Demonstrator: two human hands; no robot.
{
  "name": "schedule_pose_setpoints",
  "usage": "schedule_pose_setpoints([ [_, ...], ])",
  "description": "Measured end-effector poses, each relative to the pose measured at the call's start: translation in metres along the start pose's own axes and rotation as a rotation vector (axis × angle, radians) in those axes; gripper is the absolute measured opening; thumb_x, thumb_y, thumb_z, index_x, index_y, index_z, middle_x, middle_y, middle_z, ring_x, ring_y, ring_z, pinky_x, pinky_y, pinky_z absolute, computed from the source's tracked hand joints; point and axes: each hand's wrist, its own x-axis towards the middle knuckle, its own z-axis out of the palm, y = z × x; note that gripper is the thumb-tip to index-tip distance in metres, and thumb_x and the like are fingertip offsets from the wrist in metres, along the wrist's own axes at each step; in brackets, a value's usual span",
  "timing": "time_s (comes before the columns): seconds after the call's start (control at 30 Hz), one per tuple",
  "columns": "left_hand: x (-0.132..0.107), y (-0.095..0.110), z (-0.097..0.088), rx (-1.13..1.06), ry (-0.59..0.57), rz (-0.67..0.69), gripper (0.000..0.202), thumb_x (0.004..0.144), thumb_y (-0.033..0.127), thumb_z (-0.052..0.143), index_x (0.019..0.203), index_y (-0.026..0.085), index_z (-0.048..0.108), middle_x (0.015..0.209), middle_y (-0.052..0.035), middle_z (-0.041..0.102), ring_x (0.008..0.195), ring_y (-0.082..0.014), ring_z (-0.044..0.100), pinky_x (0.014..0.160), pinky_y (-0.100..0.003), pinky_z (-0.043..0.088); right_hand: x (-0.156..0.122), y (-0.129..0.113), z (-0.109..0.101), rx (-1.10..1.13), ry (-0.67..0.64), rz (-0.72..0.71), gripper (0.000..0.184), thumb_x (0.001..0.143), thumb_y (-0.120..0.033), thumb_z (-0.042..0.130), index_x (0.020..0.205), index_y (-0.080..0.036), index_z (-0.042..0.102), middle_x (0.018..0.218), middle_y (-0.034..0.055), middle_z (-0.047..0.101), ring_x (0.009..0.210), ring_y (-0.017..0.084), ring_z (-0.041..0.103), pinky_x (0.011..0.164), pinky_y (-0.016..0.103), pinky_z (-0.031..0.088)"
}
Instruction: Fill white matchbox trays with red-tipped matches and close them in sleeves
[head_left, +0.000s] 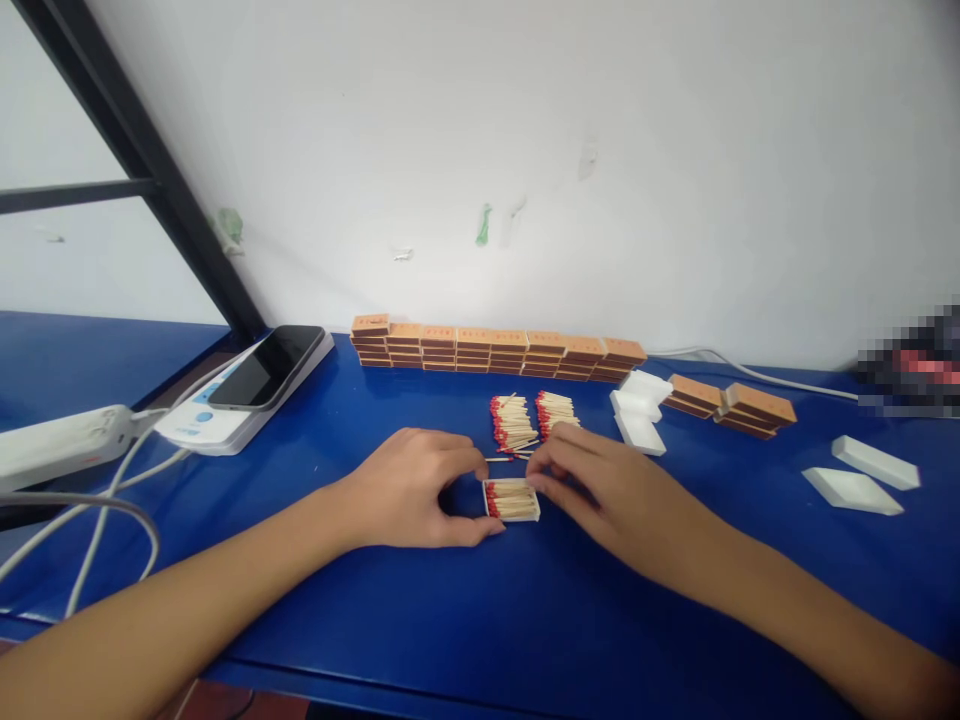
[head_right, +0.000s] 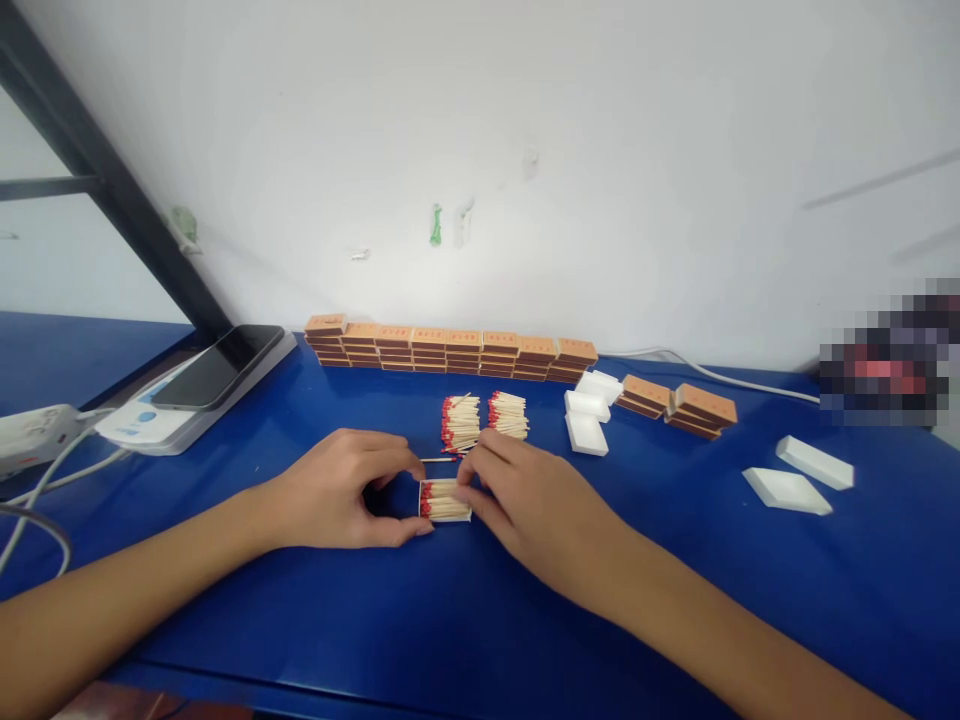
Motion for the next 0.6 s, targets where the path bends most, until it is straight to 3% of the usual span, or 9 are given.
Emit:
schedule_pose_setpoints([
  [0.13,0.000,0.000,-0.002,-0.003,-0.017,0.003,0.036,0.087,0.051,0.078,0.100,0.018,0.074,0.075,0.0014,0.063,0.062,-0.0132,0.056,0.058,-0.028,0.040,0.001,0.019,-0.003,-0.056,0.047,0.103,0.012,0.105,-0.031,0.055,0.100,-0.023,0.063,0.097,0.0048,0.065,0.081,0.019,0.062,0.068,0.032,0.048],
  [0.27,0.000,0.000,-0.003,0.006,-0.028,0.011,0.036,0.089,0.052,0.076,0.100,0.018,0.074,0.076,0.0013,0.063,0.062,-0.0125,0.056,0.058,-0.028,0.041,0.003,0.033,-0.002,-0.053,-0.005,0.115,0.010,0.104,-0.031,0.057,0.101,-0.024,0.063,0.098,0.0044,0.065,0.079,0.018,0.062,0.066,0.031,0.048],
  [0.47,0.000,0.000,-0.003,0.012,-0.032,0.019,0.037,0.089,0.054,0.075,0.100,0.019,0.074,0.075,0.0018,0.063,0.061,-0.0122,0.056,0.058,-0.028,0.041,0.007,0.031,0.003,-0.023,-0.006,0.080,0.012,0.106,-0.030,0.053,0.106,-0.024,0.063,0.100,0.0047,0.063,0.079,0.018,0.062,0.067,0.030,0.048],
  [0.6,0.000,0.000,-0.003,0.007,-0.040,0.009,0.036,0.089,0.052,0.076,0.102,0.019,0.074,0.076,0.0018,0.063,0.061,-0.0122,0.056,0.058,-0.028,0.040,0.009,0.029,0.002,-0.001,-0.037,0.080,0.013,0.106,-0.026,0.051,0.100,-0.023,0.061,0.098,0.0038,0.063,0.079,0.017,0.062,0.067,0.030,0.047],
])
